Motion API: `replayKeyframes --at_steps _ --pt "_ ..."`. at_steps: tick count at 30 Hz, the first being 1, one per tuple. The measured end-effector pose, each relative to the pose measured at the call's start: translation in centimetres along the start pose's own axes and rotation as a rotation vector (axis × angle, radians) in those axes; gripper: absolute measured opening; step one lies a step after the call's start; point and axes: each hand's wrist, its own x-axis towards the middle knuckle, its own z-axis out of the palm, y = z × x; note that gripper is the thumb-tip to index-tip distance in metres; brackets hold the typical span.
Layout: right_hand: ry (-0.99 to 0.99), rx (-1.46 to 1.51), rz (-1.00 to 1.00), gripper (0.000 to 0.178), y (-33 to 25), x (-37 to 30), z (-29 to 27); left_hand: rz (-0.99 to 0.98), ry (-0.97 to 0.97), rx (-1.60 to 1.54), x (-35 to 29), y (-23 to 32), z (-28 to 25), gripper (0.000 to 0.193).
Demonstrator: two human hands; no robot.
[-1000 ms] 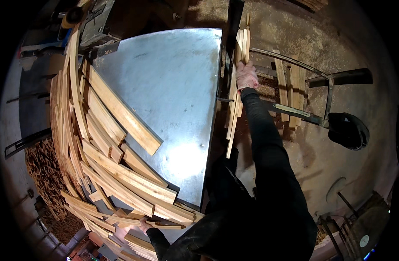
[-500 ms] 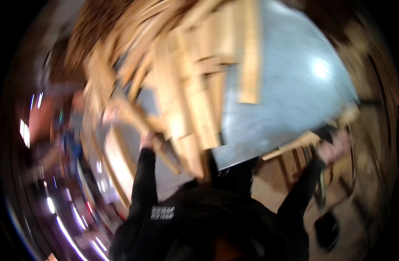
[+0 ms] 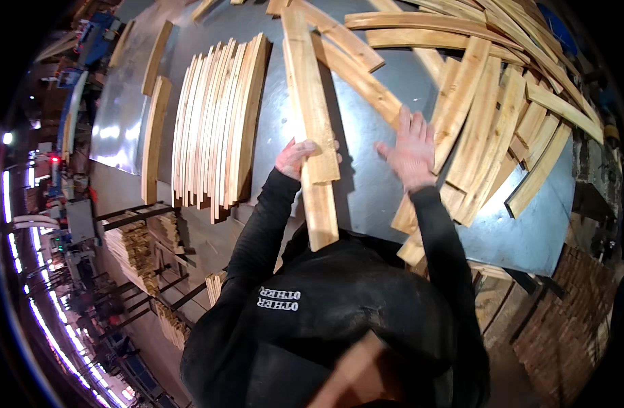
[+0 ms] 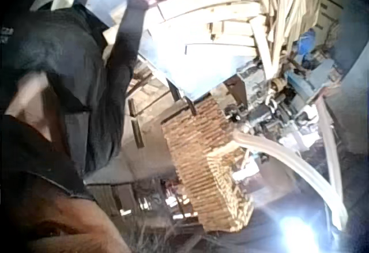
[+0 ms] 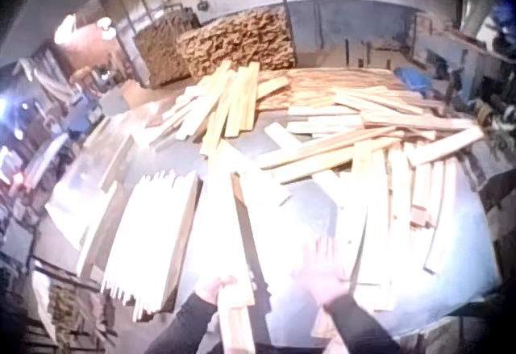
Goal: The person repeatedly picks up thin wooden planks from a large pile on a metal table and stacks them into a neat pile. They handle the planks one by one or in small groups, aligning them before placing them onto the growing stack.
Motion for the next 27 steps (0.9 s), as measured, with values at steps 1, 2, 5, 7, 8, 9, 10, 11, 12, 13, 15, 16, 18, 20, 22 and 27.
replayKeyframes --at_steps 1,2,5,7,8,9,10,11,12,13,15,16,18,20,22,27 --pt "-0.028 -0.166 -0.013 0.095 -0.5 2.2 1.5 -0.029 0.003 -0.014 0.1 0.4 -1.4 0.064" --pt "-0.104 -0.057 0.105 0.093 -1.9 4.2 1.2 -0.102 -0.005 -0.168 0.5 -0.2 -5.0 0.061" --pt "-0.283 0.021 0.175 0.081 -4.6 6.5 1.4 -0.002 0.121 0.248 0.6 1.4 -6.2 0.059" --pt "-0.520 0.213 0.128 0.076 -7.3 6.6 0.7 0.027 0.147 0.123 0.9 1.7 -9.0 0.065" --pt "-0.541 0.543 0.122 0.061 -7.7 5.3 1.6 0.026 0.155 0.223 1.2 2.5 -8.4 0.069" --pt "-0.444 0.688 -0.028 0.057 -7.7 4.1 4.1 0.023 0.159 0.325 1.5 3.3 -7.6 0.074" --pt "-0.434 0.850 -0.048 0.057 -9.4 3.7 4.5 0.057 0.234 0.519 2.1 3.0 -7.5 0.078" --pt "-0.429 1.011 -0.068 0.058 -11.1 3.2 4.8 0.093 0.306 0.717 2.7 2.5 -7.5 0.082" --pt "-0.511 1.197 0.052 0.063 -15.4 3.3 3.5 0.214 0.363 0.772 3.6 0.7 -9.3 0.085" --pt "-0.584 1.385 0.189 0.069 -17.8 3.2 2.8 0.233 0.350 0.531 3.2 1.4 -8.6 0.076" --pt "-0.540 0.948 0.230 0.089 -18.7 3.5 2.4 0.069 0.543 0.260 2.3 2.8 -8.6 0.057" --pt "-0.629 0.942 0.233 0.093 -18.5 3.6 1.5 0.082 0.499 0.199 2.6 2.5 -10.7 0.048" --pt "-0.807 0.927 0.244 0.101 -17.6 3.2 -1.3 -0.038 0.491 -0.045 2.5 4.6 -10.1 0.034" --pt "-0.734 0.856 0.020 0.094 -16.2 0.0 0.2 -0.021 0.624 0.265 4.3 5.1 -10.0 0.058" --pt "-0.707 0.678 -0.165 0.088 -16.0 0.1 -0.5 -0.074 0.724 0.836 5.6 5.7 -9.2 0.083" --pt "-0.229 0.220 -0.015 0.078 -11.1 13.4 0.3 -0.067 0.552 0.864 7.1 4.0 -12.3 0.069"
